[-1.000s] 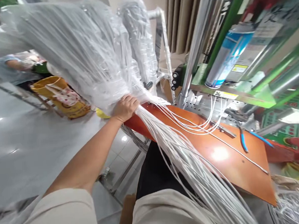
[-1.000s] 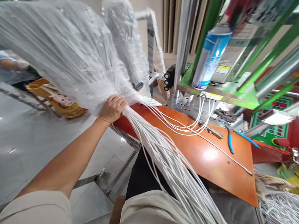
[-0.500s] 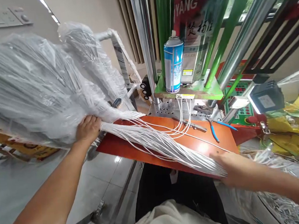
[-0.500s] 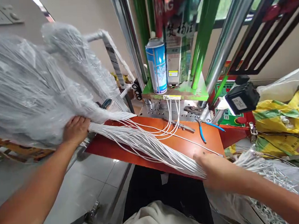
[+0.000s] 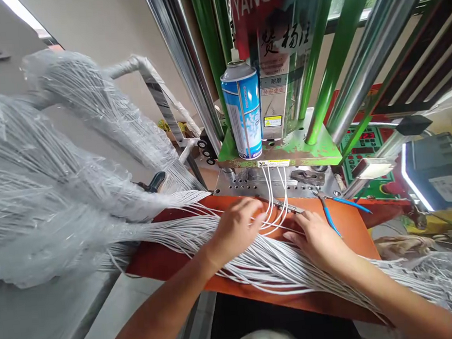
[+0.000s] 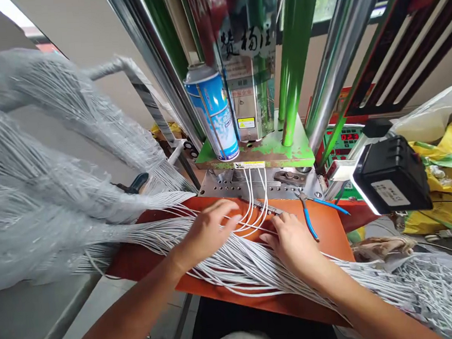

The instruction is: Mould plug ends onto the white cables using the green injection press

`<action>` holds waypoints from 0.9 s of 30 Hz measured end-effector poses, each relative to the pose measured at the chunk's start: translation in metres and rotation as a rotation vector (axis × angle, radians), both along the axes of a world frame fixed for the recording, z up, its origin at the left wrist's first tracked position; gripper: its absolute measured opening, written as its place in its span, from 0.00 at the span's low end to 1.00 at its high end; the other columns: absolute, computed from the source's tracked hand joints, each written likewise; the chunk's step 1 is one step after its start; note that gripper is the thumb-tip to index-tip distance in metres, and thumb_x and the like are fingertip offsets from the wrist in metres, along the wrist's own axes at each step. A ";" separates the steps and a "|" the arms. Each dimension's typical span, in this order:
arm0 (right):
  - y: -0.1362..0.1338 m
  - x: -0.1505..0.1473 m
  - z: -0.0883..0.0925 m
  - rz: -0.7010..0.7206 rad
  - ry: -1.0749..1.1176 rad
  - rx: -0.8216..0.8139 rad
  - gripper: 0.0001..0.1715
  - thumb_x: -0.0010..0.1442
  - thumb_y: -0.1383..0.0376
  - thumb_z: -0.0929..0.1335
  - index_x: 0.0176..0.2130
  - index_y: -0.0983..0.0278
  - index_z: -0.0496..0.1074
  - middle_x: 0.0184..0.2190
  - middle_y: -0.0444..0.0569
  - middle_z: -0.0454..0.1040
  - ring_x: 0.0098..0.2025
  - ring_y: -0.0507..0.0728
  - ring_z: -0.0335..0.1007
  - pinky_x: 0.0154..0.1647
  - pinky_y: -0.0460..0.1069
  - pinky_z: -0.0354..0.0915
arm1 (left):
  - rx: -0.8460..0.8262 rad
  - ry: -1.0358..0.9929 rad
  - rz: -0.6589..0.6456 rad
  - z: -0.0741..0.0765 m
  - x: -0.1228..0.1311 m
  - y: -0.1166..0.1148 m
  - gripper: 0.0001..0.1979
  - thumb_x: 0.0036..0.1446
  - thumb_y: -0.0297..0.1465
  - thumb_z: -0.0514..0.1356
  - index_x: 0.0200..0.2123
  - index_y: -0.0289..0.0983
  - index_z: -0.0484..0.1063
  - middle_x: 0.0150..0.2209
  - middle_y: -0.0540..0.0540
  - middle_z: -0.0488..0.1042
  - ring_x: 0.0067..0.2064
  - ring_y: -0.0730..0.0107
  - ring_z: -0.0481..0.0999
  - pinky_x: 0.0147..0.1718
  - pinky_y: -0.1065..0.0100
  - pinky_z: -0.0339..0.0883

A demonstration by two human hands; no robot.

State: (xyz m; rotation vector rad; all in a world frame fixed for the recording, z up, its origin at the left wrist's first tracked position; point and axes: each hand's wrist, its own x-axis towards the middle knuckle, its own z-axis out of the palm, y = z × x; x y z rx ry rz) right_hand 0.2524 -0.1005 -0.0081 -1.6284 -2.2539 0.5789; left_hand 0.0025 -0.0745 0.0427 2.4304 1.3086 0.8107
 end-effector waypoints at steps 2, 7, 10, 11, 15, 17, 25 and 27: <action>0.012 -0.007 -0.006 0.032 0.009 -0.032 0.09 0.66 0.65 0.63 0.36 0.63 0.72 0.40 0.56 0.72 0.45 0.63 0.68 0.47 0.56 0.65 | -0.018 0.080 -0.122 -0.006 0.020 0.005 0.04 0.67 0.31 0.59 0.41 0.39 0.73 0.42 0.44 0.77 0.47 0.59 0.78 0.49 0.58 0.74; 0.003 0.003 0.000 0.074 0.226 -0.247 0.16 0.72 0.54 0.60 0.41 0.60 0.70 0.37 0.50 0.75 0.38 0.58 0.70 0.41 0.52 0.65 | -0.047 0.008 -0.044 -0.032 -0.001 -0.005 0.08 0.69 0.27 0.56 0.49 0.38 0.72 0.49 0.41 0.75 0.52 0.60 0.75 0.55 0.58 0.70; -0.006 0.003 0.008 0.129 0.279 -0.354 0.21 0.64 0.48 0.69 0.46 0.60 0.72 0.43 0.51 0.77 0.43 0.61 0.73 0.43 0.52 0.66 | -0.067 -0.049 -0.014 -0.043 -0.012 -0.008 0.09 0.70 0.27 0.55 0.51 0.38 0.71 0.50 0.40 0.74 0.53 0.61 0.75 0.56 0.58 0.69; -0.007 0.001 0.010 0.133 0.274 -0.365 0.19 0.63 0.49 0.70 0.45 0.60 0.73 0.43 0.51 0.78 0.43 0.61 0.73 0.43 0.52 0.65 | -0.063 -0.070 -0.010 -0.044 -0.013 -0.009 0.09 0.70 0.27 0.55 0.51 0.38 0.71 0.50 0.40 0.74 0.54 0.61 0.75 0.56 0.58 0.69; -0.002 -0.006 0.017 0.101 0.302 -0.350 0.17 0.69 0.53 0.63 0.36 0.60 0.74 0.34 0.48 0.78 0.36 0.57 0.72 0.38 0.50 0.63 | 0.010 -0.143 -0.032 -0.035 -0.003 -0.012 0.11 0.70 0.25 0.54 0.52 0.37 0.71 0.51 0.39 0.74 0.55 0.60 0.74 0.56 0.57 0.69; -0.001 -0.006 0.022 0.076 0.245 -0.252 0.19 0.71 0.56 0.61 0.33 0.60 0.74 0.32 0.48 0.77 0.34 0.57 0.71 0.37 0.50 0.61 | 0.064 -0.160 -0.061 -0.024 0.003 -0.014 0.12 0.69 0.25 0.54 0.53 0.36 0.70 0.51 0.39 0.74 0.55 0.59 0.74 0.56 0.56 0.70; -0.009 -0.013 0.034 0.144 -0.211 -0.113 0.12 0.65 0.65 0.65 0.28 0.61 0.68 0.29 0.48 0.76 0.31 0.56 0.69 0.32 0.50 0.51 | 0.259 -0.168 -0.197 0.002 0.024 -0.011 0.15 0.69 0.23 0.49 0.54 0.35 0.69 0.52 0.37 0.75 0.56 0.58 0.74 0.56 0.54 0.70; -0.009 -0.015 0.036 0.131 -0.215 -0.077 0.13 0.65 0.68 0.63 0.28 0.62 0.68 0.31 0.50 0.76 0.33 0.56 0.69 0.33 0.51 0.50 | 0.274 -0.148 -0.193 0.005 0.026 -0.012 0.15 0.69 0.23 0.49 0.53 0.35 0.70 0.51 0.37 0.75 0.55 0.58 0.74 0.55 0.55 0.70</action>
